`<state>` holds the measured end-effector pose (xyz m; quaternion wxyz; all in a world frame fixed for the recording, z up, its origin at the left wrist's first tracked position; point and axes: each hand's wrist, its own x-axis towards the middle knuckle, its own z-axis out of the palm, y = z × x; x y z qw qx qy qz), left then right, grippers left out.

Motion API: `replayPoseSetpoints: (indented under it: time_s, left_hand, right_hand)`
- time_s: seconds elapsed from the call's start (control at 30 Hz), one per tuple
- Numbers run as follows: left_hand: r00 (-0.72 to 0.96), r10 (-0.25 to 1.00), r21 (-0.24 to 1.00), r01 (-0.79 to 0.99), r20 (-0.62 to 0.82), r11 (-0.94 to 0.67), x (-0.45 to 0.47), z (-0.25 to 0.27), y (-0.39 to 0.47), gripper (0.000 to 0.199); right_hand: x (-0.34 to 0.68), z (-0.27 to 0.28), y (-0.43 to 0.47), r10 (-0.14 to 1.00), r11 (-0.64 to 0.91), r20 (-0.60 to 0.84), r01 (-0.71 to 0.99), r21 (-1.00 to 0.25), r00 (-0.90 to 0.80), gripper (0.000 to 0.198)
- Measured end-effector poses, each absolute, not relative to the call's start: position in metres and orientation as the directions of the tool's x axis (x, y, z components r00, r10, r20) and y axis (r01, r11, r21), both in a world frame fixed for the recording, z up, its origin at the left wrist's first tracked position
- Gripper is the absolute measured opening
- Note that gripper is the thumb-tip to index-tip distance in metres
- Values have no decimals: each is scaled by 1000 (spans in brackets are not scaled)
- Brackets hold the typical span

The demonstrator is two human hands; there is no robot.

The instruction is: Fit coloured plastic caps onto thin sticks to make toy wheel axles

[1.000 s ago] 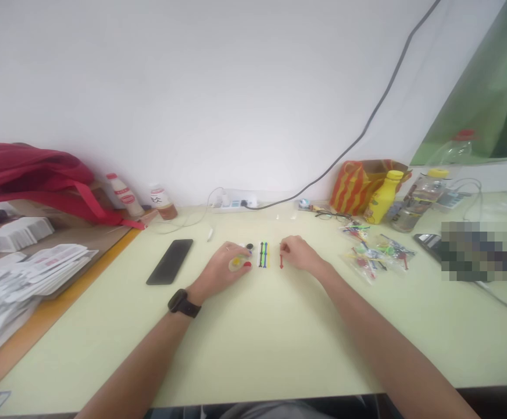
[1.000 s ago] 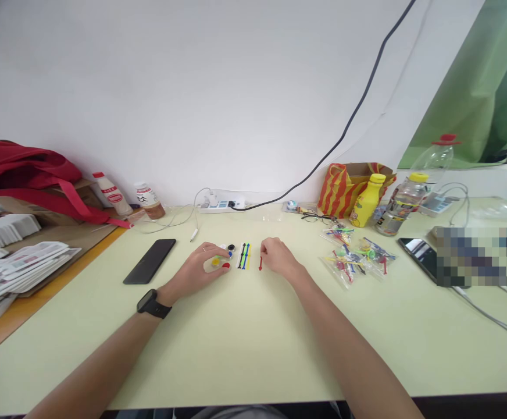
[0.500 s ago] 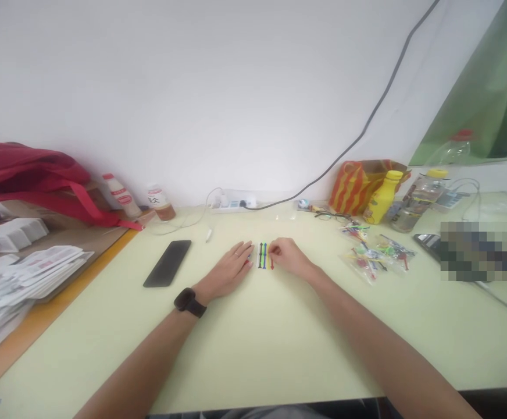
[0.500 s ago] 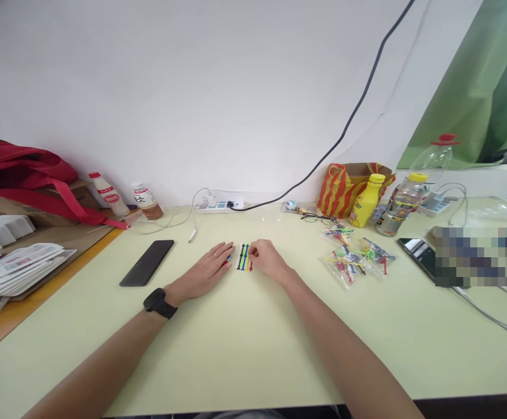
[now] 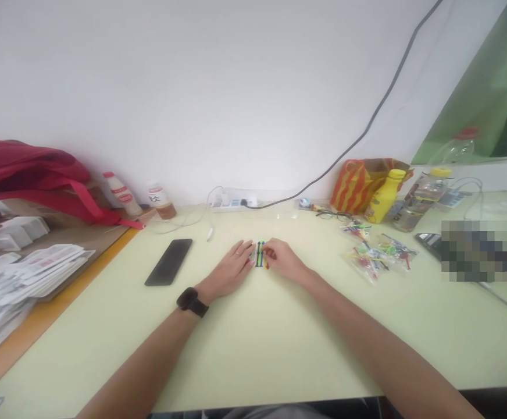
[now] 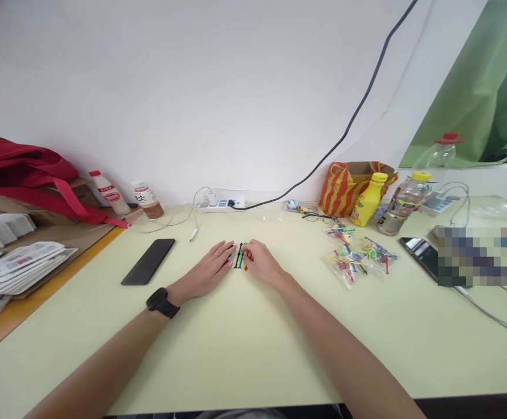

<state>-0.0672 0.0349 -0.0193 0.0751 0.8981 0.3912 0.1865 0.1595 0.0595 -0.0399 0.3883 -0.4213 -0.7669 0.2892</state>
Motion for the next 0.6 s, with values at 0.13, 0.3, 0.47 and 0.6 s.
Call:
replayPoseSetpoints:
  time_s: [0.13,0.3,0.47,0.6]
  left_hand:
    - [627,739,287,681,245,-674,-66,-16,32,53]
    - [620,755,313,689,213,-654,-66,-13,31,52]
    - [595,762,341,682,255,-647,-66,-16,31,56]
    - [546,769,361,680,332,-638,-67,-18,32,60]
  right_hand:
    - [155,-41,59,854,496,354,395,-773,-380,34]
    - [152,-44,60,842,509,360,373,-776,-401,35]
    - [152,-44,59,821,552,404,377,-744,-404,29]
    - [153,-42,53,763,646,512,458,-610,-394,23]
